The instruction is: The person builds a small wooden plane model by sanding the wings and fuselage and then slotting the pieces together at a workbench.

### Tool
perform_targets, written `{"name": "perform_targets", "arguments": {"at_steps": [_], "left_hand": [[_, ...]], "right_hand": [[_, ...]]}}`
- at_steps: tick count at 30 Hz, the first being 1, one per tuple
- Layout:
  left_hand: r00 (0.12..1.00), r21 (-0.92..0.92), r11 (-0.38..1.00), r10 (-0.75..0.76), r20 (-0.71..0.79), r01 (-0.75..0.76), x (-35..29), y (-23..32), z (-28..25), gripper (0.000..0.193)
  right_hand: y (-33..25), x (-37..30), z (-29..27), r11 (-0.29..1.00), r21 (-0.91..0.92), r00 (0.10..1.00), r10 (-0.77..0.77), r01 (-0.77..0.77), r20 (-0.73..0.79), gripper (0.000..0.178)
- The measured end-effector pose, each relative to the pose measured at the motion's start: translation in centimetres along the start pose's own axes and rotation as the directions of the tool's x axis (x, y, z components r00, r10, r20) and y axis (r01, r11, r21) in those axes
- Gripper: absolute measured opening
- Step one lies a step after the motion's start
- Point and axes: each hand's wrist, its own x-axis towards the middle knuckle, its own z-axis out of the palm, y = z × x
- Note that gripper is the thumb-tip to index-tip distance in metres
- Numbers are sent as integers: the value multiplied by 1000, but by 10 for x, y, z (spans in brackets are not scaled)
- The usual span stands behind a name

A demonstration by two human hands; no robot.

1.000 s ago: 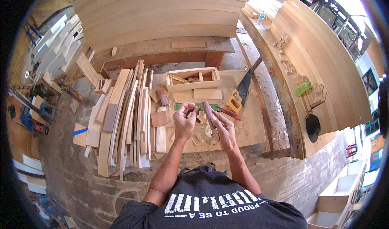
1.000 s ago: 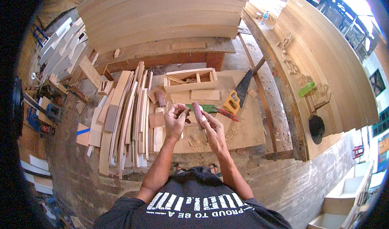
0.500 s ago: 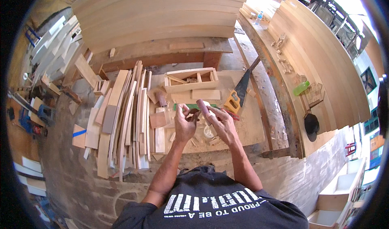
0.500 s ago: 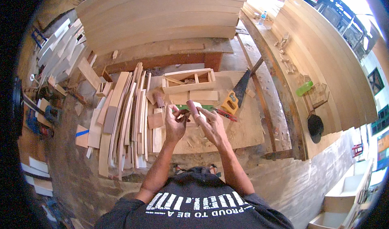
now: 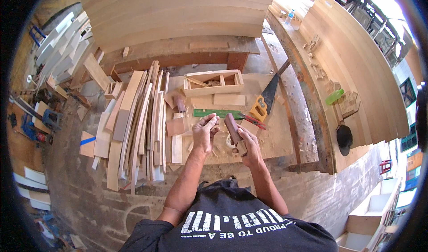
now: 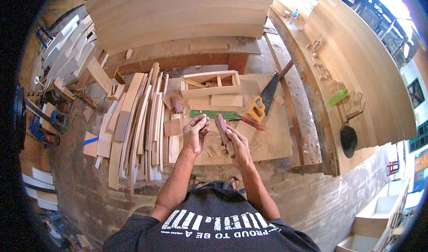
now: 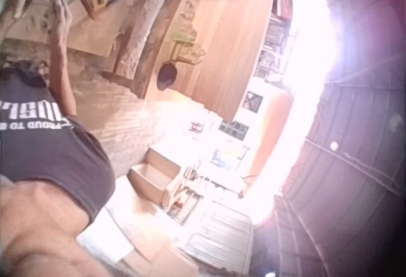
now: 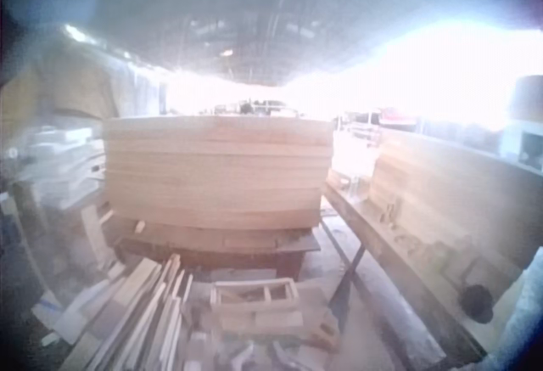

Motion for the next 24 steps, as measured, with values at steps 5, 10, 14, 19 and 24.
{"name": "perform_targets", "arguments": {"at_steps": [5, 10, 14, 19, 24], "left_hand": [[998, -83, 995, -55, -34, 52, -3, -2, -3, 15], [998, -135, 989, -62, -6, 60, -7, -2, 0, 13], [996, -74, 994, -71, 49, 75, -5, -3, 3, 16], [992, -2, 996, -91, 89, 91, -2, -7, -12, 17], [987, -52, 988, -143, 73, 147, -4, -9, -13, 16]], "right_hand": [[10, 1, 6, 998, -53, 999, -47, 46, -13, 45], [14, 9, 21, 871, -371, 945, -318, 323, 77, 44], [35, 24, 13, 774, -519, 924, -373, 362, 88, 46], [35, 45, 14, 707, -630, 920, -390, 322, 33, 47], [18, 37, 25, 935, -263, 968, -249, 237, -14, 51]]}}
